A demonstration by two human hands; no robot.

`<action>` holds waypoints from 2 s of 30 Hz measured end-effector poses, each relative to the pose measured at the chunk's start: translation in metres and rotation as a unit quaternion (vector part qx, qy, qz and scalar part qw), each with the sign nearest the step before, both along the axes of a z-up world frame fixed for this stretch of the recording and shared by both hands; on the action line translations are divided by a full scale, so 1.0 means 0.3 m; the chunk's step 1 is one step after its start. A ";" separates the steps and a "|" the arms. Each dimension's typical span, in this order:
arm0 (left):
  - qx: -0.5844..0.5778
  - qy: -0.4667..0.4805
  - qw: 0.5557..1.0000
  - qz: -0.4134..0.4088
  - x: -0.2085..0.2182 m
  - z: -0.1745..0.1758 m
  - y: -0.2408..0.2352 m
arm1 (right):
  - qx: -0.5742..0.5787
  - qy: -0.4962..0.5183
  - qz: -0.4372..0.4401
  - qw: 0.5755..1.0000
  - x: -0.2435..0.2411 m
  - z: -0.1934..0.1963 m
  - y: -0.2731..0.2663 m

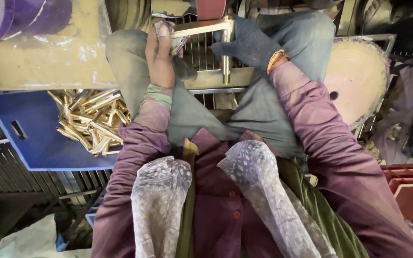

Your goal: The person polishes brass L-shaped metal components by holding them against a moving sanding belt and a rotating buffing wheel, handling the items one at a time and turning them to reach different surfaces.

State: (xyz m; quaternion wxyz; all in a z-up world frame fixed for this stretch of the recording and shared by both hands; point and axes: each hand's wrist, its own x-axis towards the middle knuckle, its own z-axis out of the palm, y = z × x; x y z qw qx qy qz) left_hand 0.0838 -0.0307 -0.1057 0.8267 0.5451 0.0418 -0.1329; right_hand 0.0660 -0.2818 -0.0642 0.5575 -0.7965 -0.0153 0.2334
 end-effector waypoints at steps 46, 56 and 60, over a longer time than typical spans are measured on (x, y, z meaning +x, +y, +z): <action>-0.102 0.247 0.963 0.025 0.120 -0.742 -0.261 | -0.040 -0.021 -0.103 0.994 -0.010 0.024 0.086; -0.084 0.100 0.985 -0.116 -0.093 0.098 -0.006 | -0.050 0.069 -0.155 0.984 -0.301 0.415 0.122; 0.079 0.007 0.977 -0.196 -0.231 0.416 0.141 | -0.109 -0.080 -0.120 0.984 -0.396 0.398 0.085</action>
